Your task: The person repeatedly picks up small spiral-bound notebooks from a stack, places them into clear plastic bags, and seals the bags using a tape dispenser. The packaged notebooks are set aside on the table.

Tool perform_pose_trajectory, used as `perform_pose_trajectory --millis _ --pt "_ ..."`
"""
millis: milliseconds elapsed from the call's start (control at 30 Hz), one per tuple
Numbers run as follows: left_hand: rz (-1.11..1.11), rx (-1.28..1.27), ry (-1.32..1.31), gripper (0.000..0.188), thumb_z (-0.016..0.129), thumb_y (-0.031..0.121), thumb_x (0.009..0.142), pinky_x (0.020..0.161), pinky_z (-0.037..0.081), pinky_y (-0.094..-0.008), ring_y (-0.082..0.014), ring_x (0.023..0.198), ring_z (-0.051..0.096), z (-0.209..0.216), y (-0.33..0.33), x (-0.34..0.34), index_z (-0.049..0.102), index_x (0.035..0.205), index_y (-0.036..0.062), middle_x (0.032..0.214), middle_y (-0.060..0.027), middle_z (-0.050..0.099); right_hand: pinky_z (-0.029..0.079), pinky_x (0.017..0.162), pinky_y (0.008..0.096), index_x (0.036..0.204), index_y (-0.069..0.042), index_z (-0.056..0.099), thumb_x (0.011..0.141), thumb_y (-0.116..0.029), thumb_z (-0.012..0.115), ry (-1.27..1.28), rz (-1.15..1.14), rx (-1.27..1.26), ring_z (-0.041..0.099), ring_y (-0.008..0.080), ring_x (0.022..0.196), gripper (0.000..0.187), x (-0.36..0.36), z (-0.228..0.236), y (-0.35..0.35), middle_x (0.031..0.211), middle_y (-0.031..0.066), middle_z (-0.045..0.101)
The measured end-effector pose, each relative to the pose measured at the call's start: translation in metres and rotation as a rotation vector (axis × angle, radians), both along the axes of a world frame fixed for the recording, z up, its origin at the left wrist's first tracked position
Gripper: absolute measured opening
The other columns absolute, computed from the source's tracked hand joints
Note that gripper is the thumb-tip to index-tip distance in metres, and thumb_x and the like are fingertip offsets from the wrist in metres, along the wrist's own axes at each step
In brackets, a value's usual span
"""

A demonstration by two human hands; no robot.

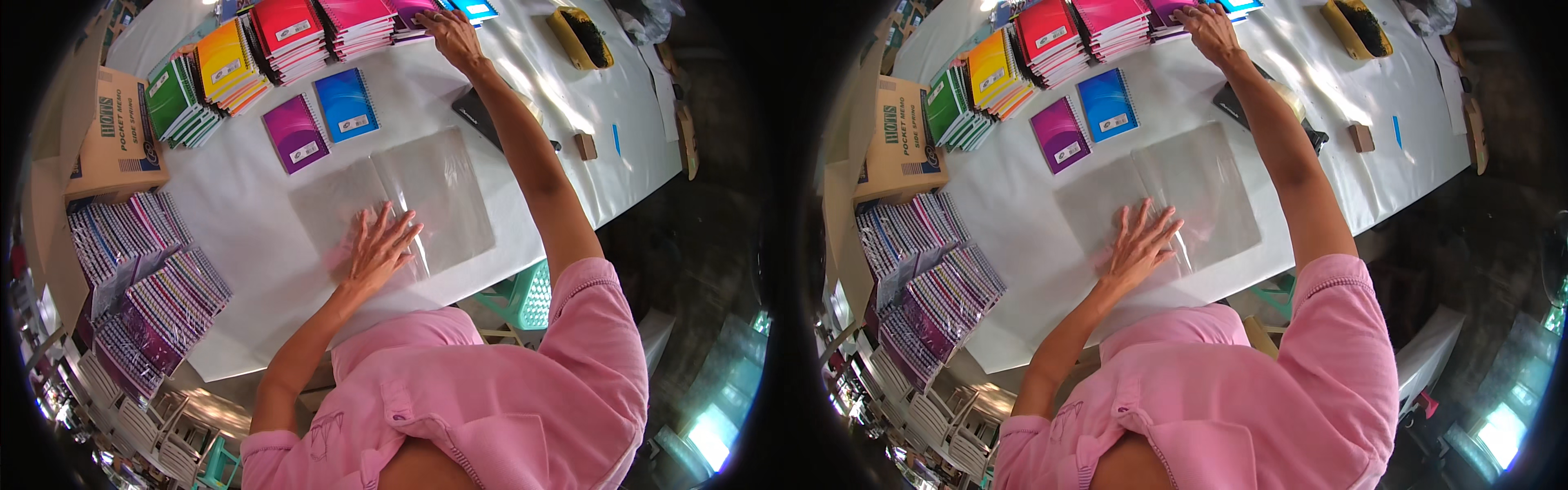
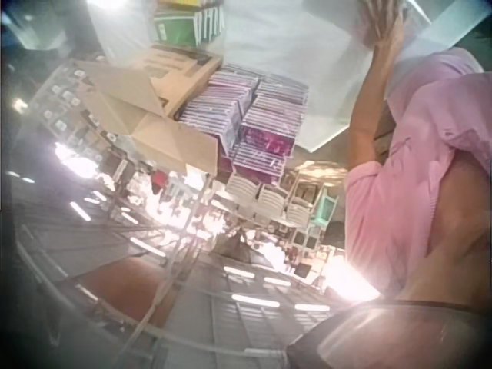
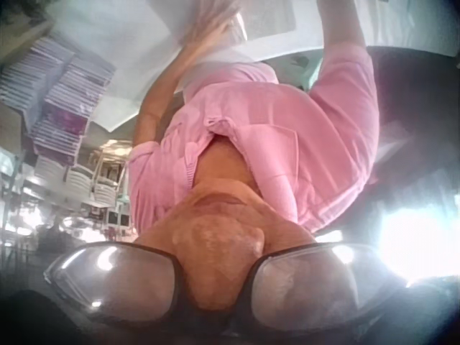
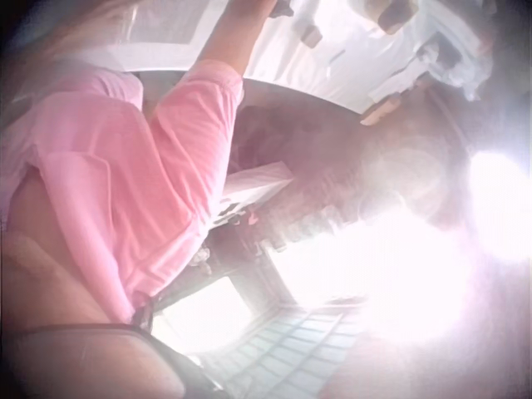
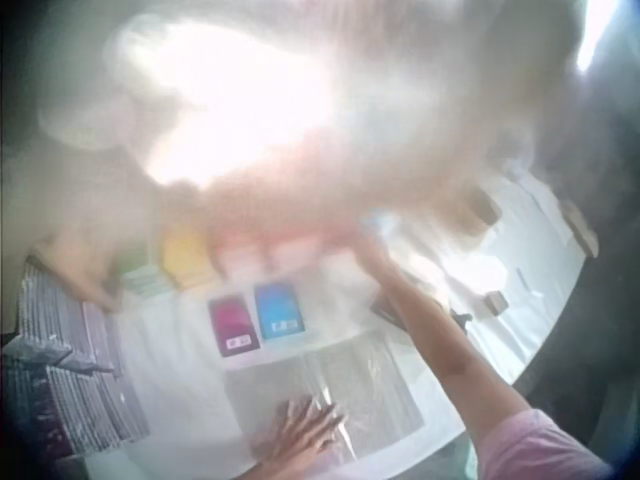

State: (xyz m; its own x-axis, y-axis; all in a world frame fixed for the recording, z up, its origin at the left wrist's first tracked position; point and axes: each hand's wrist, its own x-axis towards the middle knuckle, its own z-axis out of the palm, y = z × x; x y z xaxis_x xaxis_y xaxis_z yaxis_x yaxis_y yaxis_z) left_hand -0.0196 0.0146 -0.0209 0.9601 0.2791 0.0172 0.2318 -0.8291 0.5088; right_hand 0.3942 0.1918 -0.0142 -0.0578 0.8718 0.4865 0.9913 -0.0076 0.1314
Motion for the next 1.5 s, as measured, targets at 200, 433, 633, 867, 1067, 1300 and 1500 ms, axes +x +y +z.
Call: perform_pose_trajectory --millis 200,433,633,867,1067,1300,1500 --pt "0.353 -0.464 -0.19 0.075 0.064 0.046 0.084 0.11 0.024 -0.0577 -0.0321 0.14 0.025 0.032 0.044 0.02 0.034 0.147 0.019 0.151 -0.0053 0.032 0.049 0.083 0.0349 0.094 -0.006 0.067 0.07 0.005 0.061 0.498 0.003 0.335 0.066 0.0258 0.092 0.028 -0.038 0.117 -0.057 0.095 0.0094 0.069" --pt "-0.026 -2.219 -0.535 0.087 0.056 0.061 0.085 0.104 0.037 -0.0522 -0.0272 0.131 0.042 0.066 0.138 0.042 0.017 0.152 0.0216 0.153 -0.0116 0.027 0.048 0.087 0.0352 0.089 0.002 0.067 0.076 0.011 0.061 1.161 1.053 -0.493 0.063 0.0262 0.095 0.017 -0.139 0.187 -0.071 0.093 0.0114 0.068" --pt "0.402 -1.858 -0.721 0.053 0.068 0.016 0.085 0.093 0.051 -0.0394 -0.0243 0.109 0.061 0.104 0.135 0.029 0.048 0.133 0.0047 0.125 -0.0136 0.058 0.051 0.087 0.0384 0.11 -0.001 0.066 0.081 -0.023 0.073 0.842 0.206 0.032 0.062 0.0281 0.103 0.037 -0.112 0.129 0.026 0.11 0.0172 0.064" --pt "0.546 -1.798 -1.0 0.039 0.061 0.004 0.086 0.094 0.05 -0.0341 -0.0199 0.109 0.06 0.084 0.193 0.016 0.053 0.124 0.0023 0.118 -0.0081 0.061 0.052 0.073 0.0446 0.086 -0.002 0.066 0.071 -0.034 0.077 0.619 -0.441 -0.095 0.067 0.0379 0.081 0.037 -0.091 0.089 0.082 0.087 0.0211 0.069" --pt "0.533 -1.791 -0.967 0.046 0.062 0.02 0.091 0.099 0.046 -0.0359 -0.0205 0.115 0.056 0.053 0.207 0.005 0.047 0.131 0.0036 0.123 -0.0084 0.058 0.053 0.077 0.0278 0.1 -0.003 0.066 0.081 0.001 0.066 0.834 0.382 -0.099 0.066 0.0125 0.083 0.019 -0.09 0.184 0.057 0.09 0.0052 0.07" --pt "0.33 -2.148 -1.037 0.056 0.065 0.037 0.089 0.1 0.046 -0.0403 -0.0221 0.116 0.055 0.041 0.199 0.002 0.046 0.132 0.0061 0.124 -0.0076 0.057 0.047 0.085 0.0349 0.105 -0.006 0.068 0.079 -0.011 0.068 0.438 0.907 -0.855 0.063 0.0222 0.089 0.026 -0.223 0.176 0.086 0.098 0.0087 0.068" --pt "0.549 -1.997 -1.025 0.05 0.069 0.007 0.082 0.095 0.049 -0.0382 -0.0223 0.11 0.058 0.045 0.2 -0.007 0.049 0.128 0.0063 0.119 -0.0091 0.059 0.039 0.106 0.0388 0.118 -0.008 0.063 0.08 -0.01 0.071 0.479 0.321 -0.243 0.052 0.0261 0.124 0.038 -0.189 0.119 0.099 0.119 0.0135 0.063"
